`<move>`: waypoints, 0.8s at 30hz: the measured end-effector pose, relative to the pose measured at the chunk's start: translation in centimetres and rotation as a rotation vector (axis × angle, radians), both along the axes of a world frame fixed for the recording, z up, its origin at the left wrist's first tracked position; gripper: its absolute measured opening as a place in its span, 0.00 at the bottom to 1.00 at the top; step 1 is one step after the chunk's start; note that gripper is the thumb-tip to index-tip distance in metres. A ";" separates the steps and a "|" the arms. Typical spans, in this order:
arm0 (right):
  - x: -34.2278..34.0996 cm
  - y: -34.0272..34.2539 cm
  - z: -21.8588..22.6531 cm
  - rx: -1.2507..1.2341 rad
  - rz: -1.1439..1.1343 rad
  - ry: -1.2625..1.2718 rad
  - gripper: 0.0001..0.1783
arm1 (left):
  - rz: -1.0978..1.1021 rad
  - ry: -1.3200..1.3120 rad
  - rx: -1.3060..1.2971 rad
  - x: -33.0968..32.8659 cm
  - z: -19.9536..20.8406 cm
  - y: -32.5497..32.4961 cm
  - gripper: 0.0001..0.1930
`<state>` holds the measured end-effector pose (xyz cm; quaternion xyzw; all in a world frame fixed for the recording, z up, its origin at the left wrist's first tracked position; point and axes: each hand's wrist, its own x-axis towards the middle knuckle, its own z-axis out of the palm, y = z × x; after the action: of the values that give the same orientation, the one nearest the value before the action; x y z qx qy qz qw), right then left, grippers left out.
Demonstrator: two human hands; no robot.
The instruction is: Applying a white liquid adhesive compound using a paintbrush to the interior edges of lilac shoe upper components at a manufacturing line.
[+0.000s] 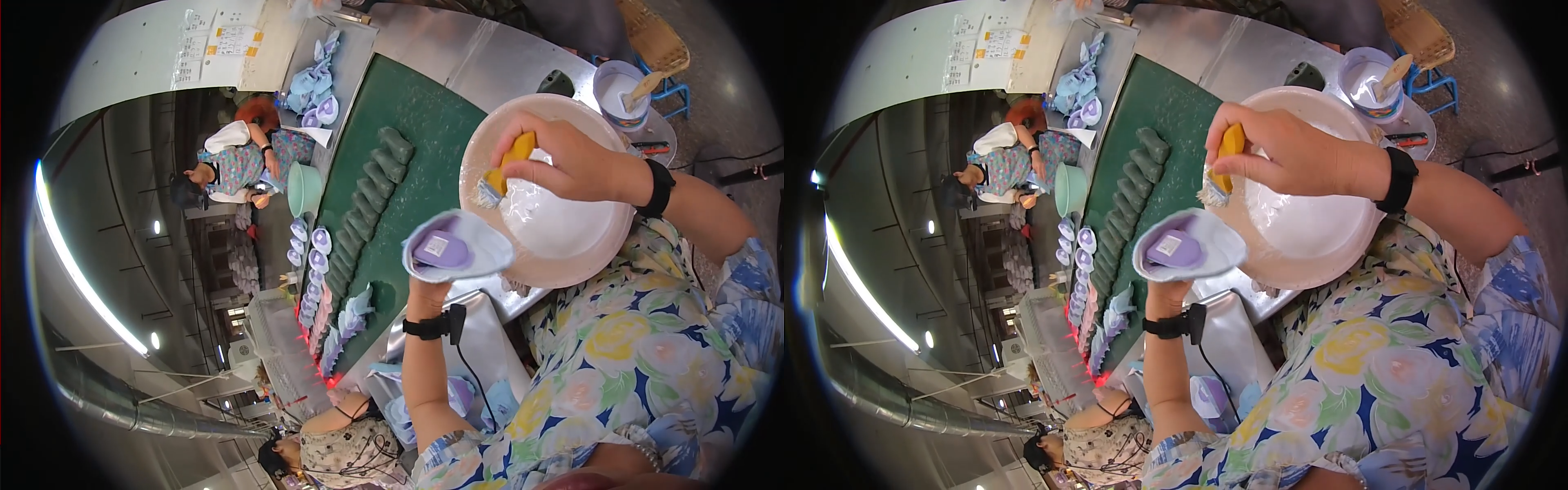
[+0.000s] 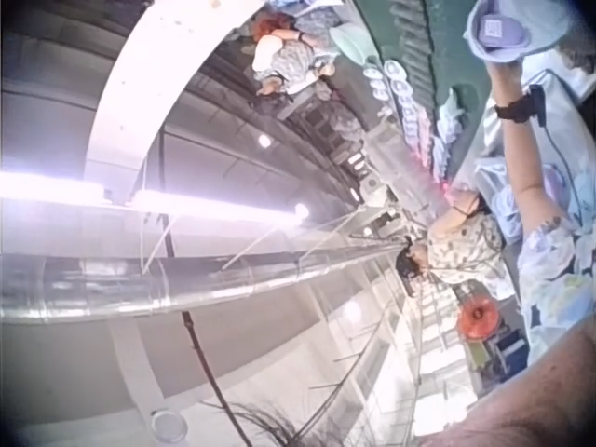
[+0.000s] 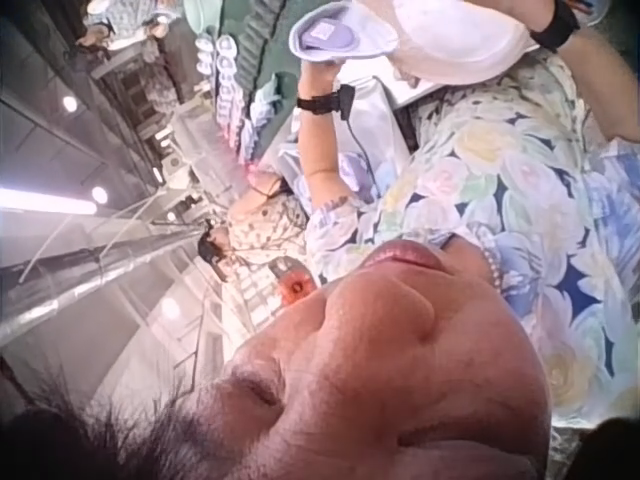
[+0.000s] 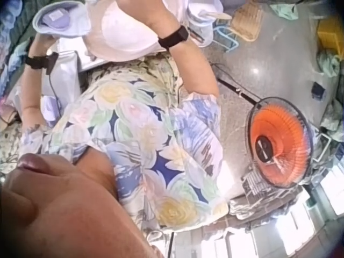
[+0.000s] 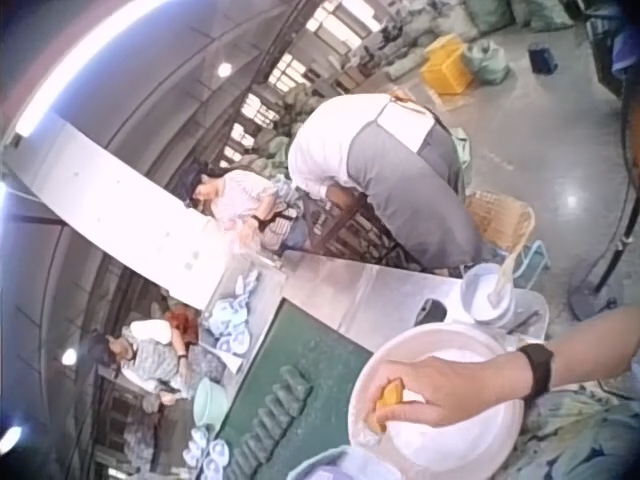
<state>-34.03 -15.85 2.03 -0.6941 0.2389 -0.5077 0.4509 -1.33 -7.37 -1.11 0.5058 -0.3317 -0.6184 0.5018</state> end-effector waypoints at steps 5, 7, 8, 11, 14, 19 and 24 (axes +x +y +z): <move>1.6 1.4 -0.1 -0.301 0.159 -0.099 0.10 | -0.243 0.403 0.180 -5.0 -0.9 2.2 0.21; 2.9 1.7 0.5 -0.367 0.221 -0.164 0.10 | -0.197 0.422 0.258 -6.3 -1.3 2.7 0.21; 3.6 1.8 0.8 -0.438 0.281 -0.179 0.10 | -0.143 0.440 0.331 -6.6 -1.4 2.9 0.21; 4.3 1.1 0.3 -0.535 0.346 -0.119 0.09 | -0.053 0.575 0.449 -7.3 -1.1 2.9 0.21; 3.6 0.7 -0.3 -0.530 0.347 0.061 0.09 | -0.024 0.756 0.446 -7.1 -1.2 2.9 0.22; 2.9 0.6 0.2 -0.499 0.303 0.233 0.09 | -0.261 1.017 0.457 -4.0 -2.1 2.6 0.18; 3.4 -0.3 1.4 0.026 0.302 0.312 0.08 | 0.129 0.323 0.271 -4.8 -2.5 2.8 0.16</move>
<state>-30.62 -16.14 3.44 -0.7862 0.2055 -0.3177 0.4885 -6.16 -4.56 -3.57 0.4833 -0.1278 -0.6969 0.5142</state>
